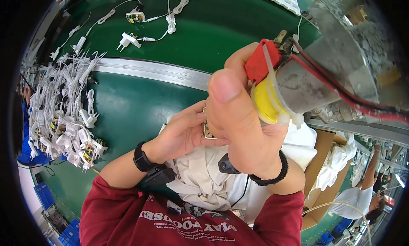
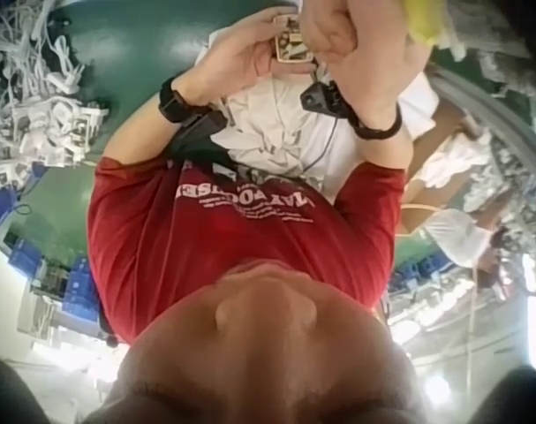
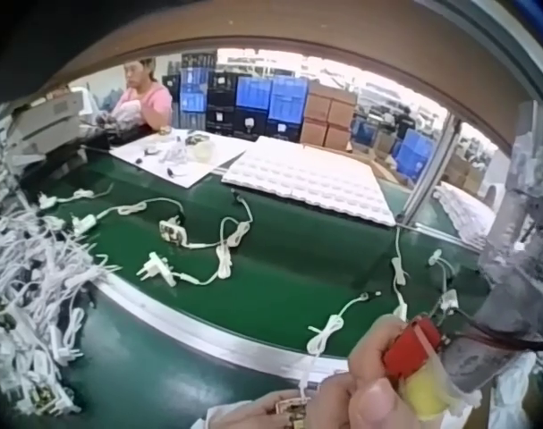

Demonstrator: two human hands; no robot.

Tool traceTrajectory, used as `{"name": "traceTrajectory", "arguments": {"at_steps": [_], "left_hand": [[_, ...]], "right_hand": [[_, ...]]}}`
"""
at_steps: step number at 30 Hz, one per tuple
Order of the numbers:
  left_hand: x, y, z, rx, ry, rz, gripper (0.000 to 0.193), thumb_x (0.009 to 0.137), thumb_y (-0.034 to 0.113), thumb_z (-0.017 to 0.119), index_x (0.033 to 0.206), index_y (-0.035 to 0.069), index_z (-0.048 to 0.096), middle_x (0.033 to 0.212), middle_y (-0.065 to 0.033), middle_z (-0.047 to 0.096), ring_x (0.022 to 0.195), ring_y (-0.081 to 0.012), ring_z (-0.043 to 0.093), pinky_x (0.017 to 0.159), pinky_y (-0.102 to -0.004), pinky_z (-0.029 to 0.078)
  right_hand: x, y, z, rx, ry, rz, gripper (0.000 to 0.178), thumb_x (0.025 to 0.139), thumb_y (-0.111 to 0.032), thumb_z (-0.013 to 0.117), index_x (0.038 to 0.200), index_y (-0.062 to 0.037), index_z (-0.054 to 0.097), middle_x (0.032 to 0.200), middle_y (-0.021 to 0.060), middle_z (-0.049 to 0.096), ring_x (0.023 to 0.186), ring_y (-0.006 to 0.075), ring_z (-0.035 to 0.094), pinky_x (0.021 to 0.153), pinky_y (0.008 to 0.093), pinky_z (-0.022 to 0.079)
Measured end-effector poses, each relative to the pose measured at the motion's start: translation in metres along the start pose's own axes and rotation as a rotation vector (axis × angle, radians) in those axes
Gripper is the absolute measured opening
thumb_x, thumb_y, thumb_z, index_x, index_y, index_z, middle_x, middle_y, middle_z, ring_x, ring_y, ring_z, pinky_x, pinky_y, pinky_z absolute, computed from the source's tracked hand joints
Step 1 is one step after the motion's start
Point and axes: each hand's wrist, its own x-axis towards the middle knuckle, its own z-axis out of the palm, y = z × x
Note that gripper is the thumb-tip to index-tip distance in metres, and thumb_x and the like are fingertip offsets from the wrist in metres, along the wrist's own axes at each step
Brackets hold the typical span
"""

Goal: The person picks up a circuit board with a power cord, applies glue to the components using a dispenser, and then sets the unit aside on the workbench.

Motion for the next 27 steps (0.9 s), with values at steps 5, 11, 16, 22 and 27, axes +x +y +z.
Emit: {"name": "traceTrajectory", "arguments": {"at_steps": [5, 11, 16, 22, 27], "left_hand": [[0.0, 0.001, 0.002, -0.005, 0.013, -0.009, 0.039, 0.097, 0.017, 0.042, 0.132, 0.004, 0.033, 0.126, -0.0129, 0.047, 0.113, -0.0228, 0.053, 0.097, -0.0439, 0.047], [0.007, 0.004, 0.002, 0.131, 0.04, -0.012, 0.037, 0.096, 0.015, 0.044, 0.13, 0.004, 0.036, 0.123, -0.0107, 0.049, 0.111, -0.0203, 0.053, 0.095, -0.0418, 0.048], [0.063, 0.024, 0.002, 0.837, -0.068, 0.215, 0.038, 0.093, 0.017, 0.053, 0.128, 0.006, 0.041, 0.11, -0.0047, 0.054, 0.098, -0.0137, 0.053, 0.077, -0.0311, 0.051], [0.138, 0.065, 0.025, 1.63, -0.447, 1.076, 0.046, 0.078, 0.017, 0.064, 0.117, -0.001, 0.048, 0.099, -0.0133, 0.056, 0.081, -0.0272, 0.057, 0.072, -0.0317, 0.05], [0.143, 0.067, -0.01, 1.984, 0.017, 1.043, 0.041, 0.072, 0.01, 0.06, 0.109, -0.006, 0.05, 0.1, -0.0195, 0.055, 0.096, -0.0359, 0.054, 0.076, -0.0379, 0.05]], "right_hand": [[0.002, -0.005, 0.001, -0.022, 0.009, -0.011, 0.033, 0.098, -0.042, 0.037, 0.103, -0.0095, 0.034, 0.047, -0.0043, 0.028, 0.036, 0.0051, 0.023, 0.036, 0.0219, 0.021], [0.006, -0.011, 0.0, -0.035, 0.084, -0.028, 0.034, 0.098, -0.04, 0.038, 0.104, -0.0059, 0.035, 0.046, -0.0035, 0.029, 0.035, 0.0051, 0.022, 0.035, 0.0226, 0.02], [0.005, -0.013, 0.003, 0.026, 0.105, -0.022, 0.03, 0.098, -0.035, 0.04, 0.103, -0.0049, 0.038, 0.047, -0.0025, 0.03, 0.036, 0.0051, 0.023, 0.035, 0.0229, 0.021], [0.002, -0.013, -0.002, 0.096, 0.069, -0.015, 0.025, 0.098, -0.029, 0.042, 0.101, -0.0046, 0.04, 0.049, -0.002, 0.032, 0.037, 0.0047, 0.024, 0.036, 0.022, 0.021], [0.005, -0.016, 0.0, 0.097, 0.134, -0.021, 0.022, 0.098, -0.026, 0.044, 0.1, -0.005, 0.041, 0.051, -0.0029, 0.032, 0.039, 0.0038, 0.026, 0.037, 0.0209, 0.023]]}}
